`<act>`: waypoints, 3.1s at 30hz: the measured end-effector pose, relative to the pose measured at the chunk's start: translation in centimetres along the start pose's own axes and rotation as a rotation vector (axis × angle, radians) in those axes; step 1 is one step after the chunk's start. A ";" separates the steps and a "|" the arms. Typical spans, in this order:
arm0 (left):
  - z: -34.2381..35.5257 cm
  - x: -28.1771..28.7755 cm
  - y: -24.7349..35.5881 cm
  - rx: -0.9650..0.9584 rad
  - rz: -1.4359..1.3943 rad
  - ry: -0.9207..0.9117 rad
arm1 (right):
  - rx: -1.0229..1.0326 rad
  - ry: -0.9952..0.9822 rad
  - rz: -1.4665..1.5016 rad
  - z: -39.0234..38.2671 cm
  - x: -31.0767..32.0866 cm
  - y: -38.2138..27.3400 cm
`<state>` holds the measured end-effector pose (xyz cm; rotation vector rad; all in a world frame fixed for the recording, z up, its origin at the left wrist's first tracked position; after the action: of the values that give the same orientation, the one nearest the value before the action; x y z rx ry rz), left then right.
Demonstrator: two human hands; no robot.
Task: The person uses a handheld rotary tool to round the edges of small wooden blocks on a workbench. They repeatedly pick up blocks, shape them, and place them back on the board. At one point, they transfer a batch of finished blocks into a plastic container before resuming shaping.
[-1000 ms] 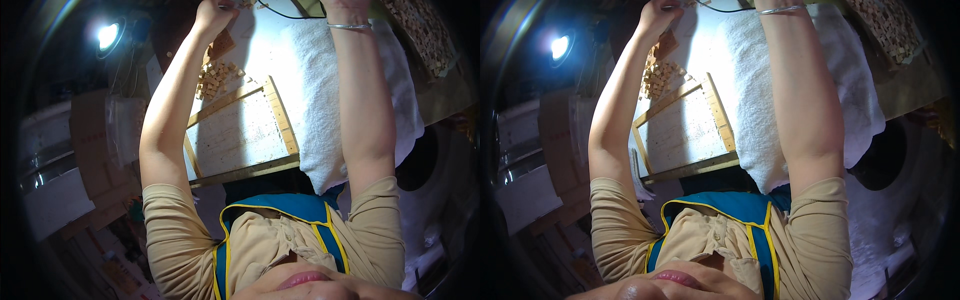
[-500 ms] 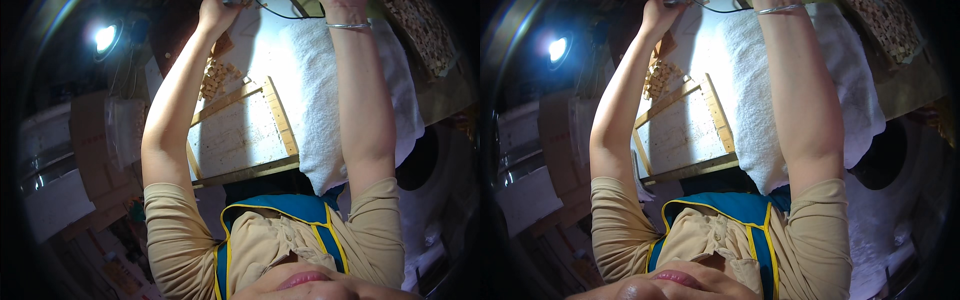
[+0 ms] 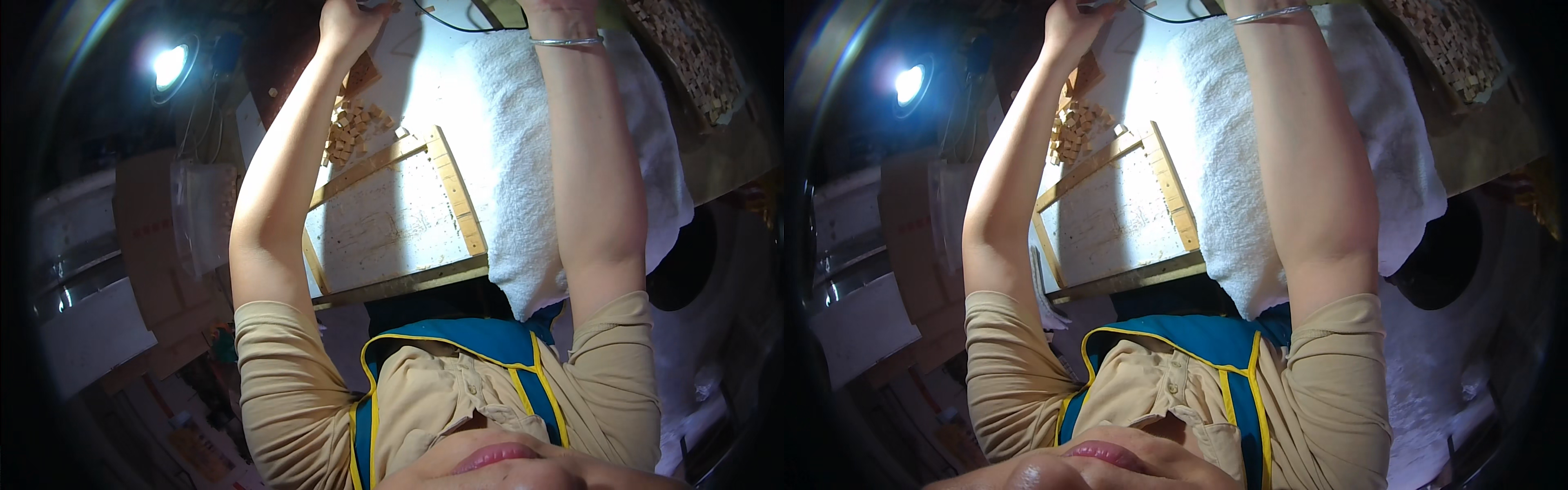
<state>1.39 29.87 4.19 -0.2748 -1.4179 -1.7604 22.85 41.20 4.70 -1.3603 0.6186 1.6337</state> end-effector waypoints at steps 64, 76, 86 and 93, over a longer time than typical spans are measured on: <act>-21.9 14.5 -1.9 -0.066 0.111 -0.020 | -0.268 0.104 -0.272 1.1 4.0 0.4; -18.4 7.3 5.5 -0.370 0.107 -0.174 | -0.133 0.119 -0.294 -1.5 0.0 3.9; -15.8 2.7 6.5 -0.492 0.224 -0.451 | -0.131 0.186 -0.340 -1.9 -0.6 4.9; -17.5 6.2 7.2 -0.459 0.172 -0.284 | -0.192 0.108 -0.452 -3.3 -2.8 6.5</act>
<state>8.21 11.44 7.26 -0.8937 -1.1186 -1.9381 18.89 34.49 5.36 -1.5991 0.1926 1.2815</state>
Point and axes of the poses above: each hand's wrist, its own z-axis towards the middle knuckle, its own x-axis out of the back of the hand, y = z × x, the point moved 8 cm from there along z, towards the middle knuckle, and after that the axes turned 14 degrees about -z, right-handed, at the moved point
